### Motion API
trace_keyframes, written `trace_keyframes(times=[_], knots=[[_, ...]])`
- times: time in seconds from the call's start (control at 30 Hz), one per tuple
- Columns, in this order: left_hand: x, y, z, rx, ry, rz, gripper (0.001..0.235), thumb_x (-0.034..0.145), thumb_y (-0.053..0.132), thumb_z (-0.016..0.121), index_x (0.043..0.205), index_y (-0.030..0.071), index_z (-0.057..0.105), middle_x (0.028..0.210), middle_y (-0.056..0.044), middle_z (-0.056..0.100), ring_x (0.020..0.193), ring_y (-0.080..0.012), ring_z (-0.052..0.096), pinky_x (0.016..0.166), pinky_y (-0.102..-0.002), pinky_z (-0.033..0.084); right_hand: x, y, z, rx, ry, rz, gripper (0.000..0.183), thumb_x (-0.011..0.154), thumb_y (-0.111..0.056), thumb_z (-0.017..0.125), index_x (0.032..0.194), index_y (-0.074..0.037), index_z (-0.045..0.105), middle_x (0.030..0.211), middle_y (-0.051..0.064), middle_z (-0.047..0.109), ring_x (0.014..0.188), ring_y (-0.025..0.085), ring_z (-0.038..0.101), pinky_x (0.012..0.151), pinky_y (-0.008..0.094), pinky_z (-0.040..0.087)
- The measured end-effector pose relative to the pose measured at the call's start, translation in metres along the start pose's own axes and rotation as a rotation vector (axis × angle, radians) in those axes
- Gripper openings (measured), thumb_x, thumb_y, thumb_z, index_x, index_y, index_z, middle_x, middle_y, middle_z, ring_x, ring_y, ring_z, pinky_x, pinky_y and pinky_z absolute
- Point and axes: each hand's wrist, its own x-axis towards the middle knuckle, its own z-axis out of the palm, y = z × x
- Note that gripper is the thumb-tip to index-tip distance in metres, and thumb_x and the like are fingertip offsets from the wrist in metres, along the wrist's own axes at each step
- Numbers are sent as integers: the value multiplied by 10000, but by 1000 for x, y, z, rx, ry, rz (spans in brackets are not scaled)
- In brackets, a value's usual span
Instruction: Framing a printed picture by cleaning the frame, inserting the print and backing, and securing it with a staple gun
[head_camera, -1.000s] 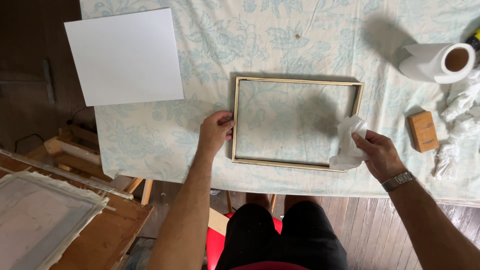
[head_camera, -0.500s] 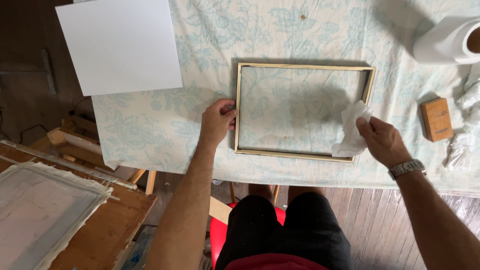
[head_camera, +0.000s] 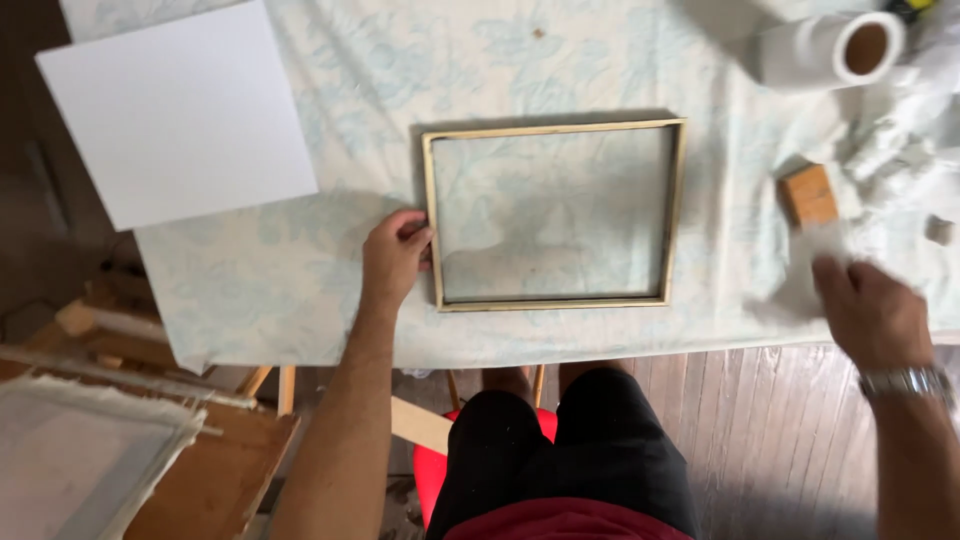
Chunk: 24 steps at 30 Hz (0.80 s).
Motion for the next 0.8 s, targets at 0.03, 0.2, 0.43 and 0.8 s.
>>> trace_keyframes(times=[0.03, 0.2, 0.43, 0.8], knots=[[-5, 3, -2, 24, 5, -11, 274, 923, 120, 707, 1192, 74, 719, 982, -95, 734, 792, -191, 719, 628, -317, 677, -11, 30, 5, -9, -37, 126, 671, 1154, -556, 429, 958, -1, 752, 900, 318, 729, 837, 467, 669, 738, 536, 491], [-19, 10, -4, 0, 5, -35, 309, 931, 149, 683, 1228, 68, 711, 1017, -98, 731, 822, -179, 705, 640, -313, 662, -38, 104, 56, 89, -196, 183, 574, 1146, -488, 448, 1003, -6, 727, 773, 151, 686, 545, 196, 545, 449, 286, 450], [-39, -15, -5, 39, -10, -60, 347, 951, 168, 668, 1276, 48, 688, 1024, -129, 726, 823, -208, 710, 650, -335, 660, -44, 93, 63, 220, -211, 226, 603, 1051, -569, 471, 1084, -32, 744, 849, 157, 705, 565, 214, 520, 463, 307, 420], [-35, -41, 3, -67, 13, -163, 329, 934, 105, 698, 1237, -22, 711, 1046, -169, 750, 863, -260, 725, 756, -384, 657, -21, 53, 19, 279, -244, 162, 405, 951, -419, 620, 1195, -123, 750, 1057, 158, 804, 860, 305, 746, 675, 400, 568]])
